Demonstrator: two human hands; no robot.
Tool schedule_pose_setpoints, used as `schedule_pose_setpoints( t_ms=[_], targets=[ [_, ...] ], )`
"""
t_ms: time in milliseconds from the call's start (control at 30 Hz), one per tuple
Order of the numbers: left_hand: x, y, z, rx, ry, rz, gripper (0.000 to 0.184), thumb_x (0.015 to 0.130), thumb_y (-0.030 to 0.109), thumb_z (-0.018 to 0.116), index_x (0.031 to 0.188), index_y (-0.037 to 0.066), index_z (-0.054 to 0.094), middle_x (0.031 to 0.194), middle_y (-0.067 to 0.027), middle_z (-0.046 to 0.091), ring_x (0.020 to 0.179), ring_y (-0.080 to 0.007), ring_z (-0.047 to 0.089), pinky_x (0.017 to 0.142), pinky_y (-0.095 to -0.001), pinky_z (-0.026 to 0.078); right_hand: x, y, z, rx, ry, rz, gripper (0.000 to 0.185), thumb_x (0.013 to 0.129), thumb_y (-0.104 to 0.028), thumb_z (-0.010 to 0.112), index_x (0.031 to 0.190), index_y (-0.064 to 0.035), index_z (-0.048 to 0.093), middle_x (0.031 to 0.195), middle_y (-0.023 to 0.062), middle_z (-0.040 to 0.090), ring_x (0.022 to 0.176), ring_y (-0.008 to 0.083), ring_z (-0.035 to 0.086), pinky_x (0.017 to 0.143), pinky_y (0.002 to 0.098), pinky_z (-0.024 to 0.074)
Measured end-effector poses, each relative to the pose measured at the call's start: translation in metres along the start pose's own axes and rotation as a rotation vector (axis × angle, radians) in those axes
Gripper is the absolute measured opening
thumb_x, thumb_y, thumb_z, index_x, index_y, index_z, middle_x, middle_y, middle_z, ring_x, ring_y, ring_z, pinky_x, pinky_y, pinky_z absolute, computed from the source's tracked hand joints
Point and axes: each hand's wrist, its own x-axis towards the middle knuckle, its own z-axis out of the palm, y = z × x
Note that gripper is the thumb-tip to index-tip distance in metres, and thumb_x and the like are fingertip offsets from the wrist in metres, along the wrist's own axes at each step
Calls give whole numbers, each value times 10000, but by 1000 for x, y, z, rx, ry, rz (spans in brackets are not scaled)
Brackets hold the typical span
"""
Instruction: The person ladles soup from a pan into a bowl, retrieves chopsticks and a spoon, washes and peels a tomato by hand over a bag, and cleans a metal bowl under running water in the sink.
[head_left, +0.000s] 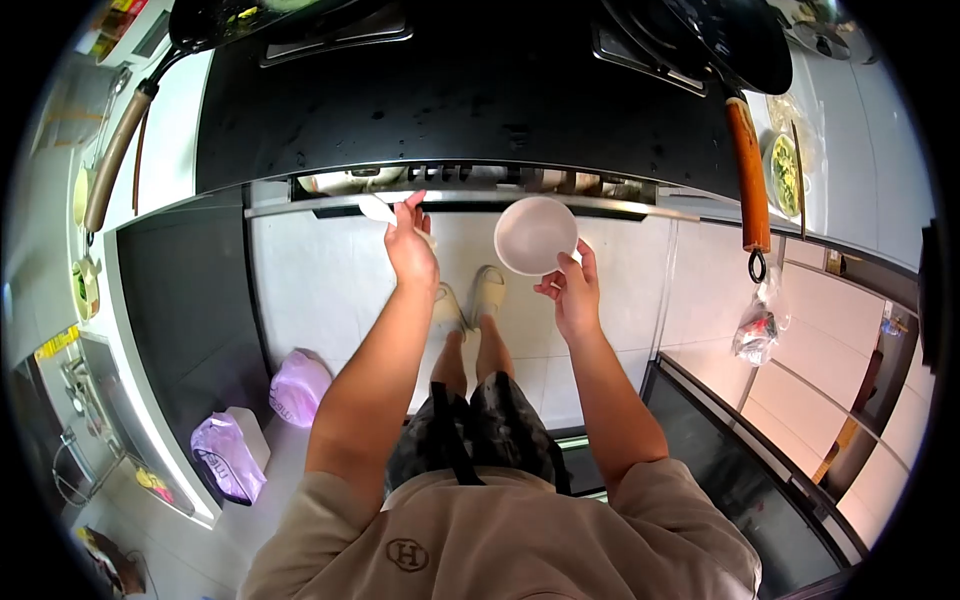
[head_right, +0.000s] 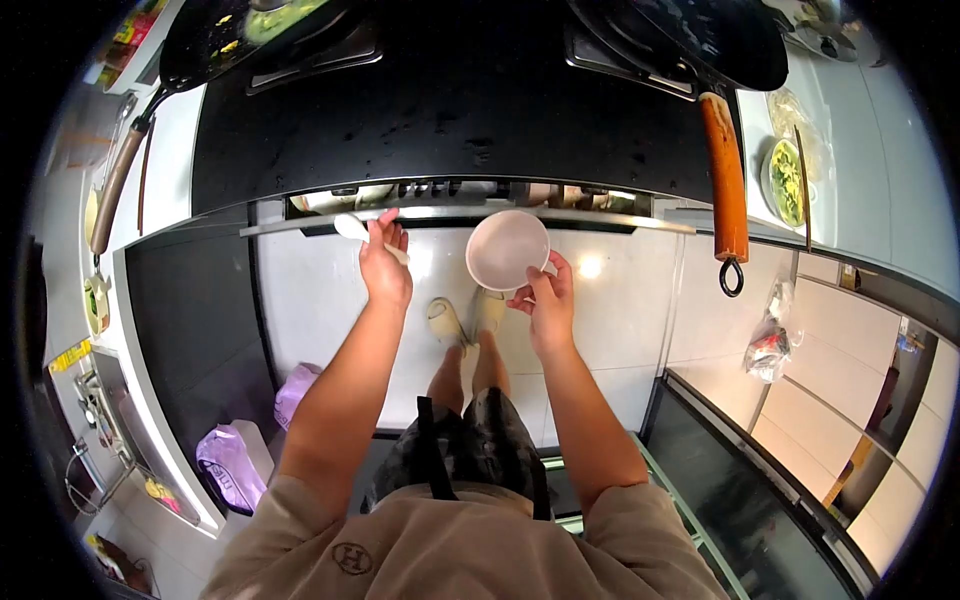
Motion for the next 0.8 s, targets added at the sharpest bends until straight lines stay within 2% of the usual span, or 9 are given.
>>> schedule_pose_setpoints(
  t_ms=[100,200,267,333,433,533,600,633,800],
  targets=[
    [27,0,12,-46,-56,51,356,984,387,400,998,105,616,1159,-20,567,1129,-145,466,981,-333,308,0,5,0,0,-3,-5,420,888,-186,523,1269,-108,363,876,40,560,637,119,546,614,310,518],
    [29,9,17,-32,-133,46,345,983,388,401,966,110,605,1160,-19,566,1169,-167,452,1005,-367,293,-6,2,-1,-38,-29,-13,429,886,-180,523,1274,-101,358,864,42,559,640,120,549,624,313,516],
    [19,10,-1,30,-138,-34,334,984,374,407,952,107,604,1121,-23,583,1033,-180,551,845,-369,436,-11,-6,3,-82,-66,-34,441,884,-179,524,1281,-92,354,861,44,557,646,120,551,628,313,516],
    [-8,32,-22,476,-257,-123,328,979,351,420,1007,68,585,1098,-77,598,882,-223,611,721,-349,487,-19,-13,9,-67,-75,-27,458,867,-152,558,1272,-77,357,843,43,541,630,112,550,612,300,526],
    [-81,107,4,1308,-450,157,374,937,347,494,1082,8,554,1035,-148,599,778,-285,618,671,-355,502,-50,-23,18,-78,-121,-20,473,856,-147,586,1269,-68,369,839,42,529,619,109,549,605,289,529],
    [-142,166,35,1596,-553,539,437,875,281,560,1173,-33,506,1049,-188,566,842,-327,603,707,-375,509,-84,-52,43,-102,-213,-35,471,855,-163,604,1263,-62,392,868,40,528,639,107,550,610,283,528],
    [-162,189,55,1666,-552,703,463,845,228,564,1213,-39,483,1086,-194,537,898,-336,594,727,-399,512,-106,-77,64,-92,-274,-87,474,853,-165,608,1263,-58,397,877,42,531,650,108,551,615,287,530],
    [-174,199,63,1698,-557,778,481,830,202,566,1234,-42,472,1105,-197,523,926,-340,589,737,-410,513,-115,-89,71,-110,-321,-127,519,871,-213,565,1310,-62,332,918,69,545,672,125,557,657,317,528],
    [-217,233,130,1599,-558,1101,528,812,136,543,1291,-47,417,1220,-232,452,969,-391,575,783,-430,513,-158,-168,90,77,-334,-250,503,859,-206,612,1274,-52,373,877,52,544,683,105,548,640,314,538]
  ],
)
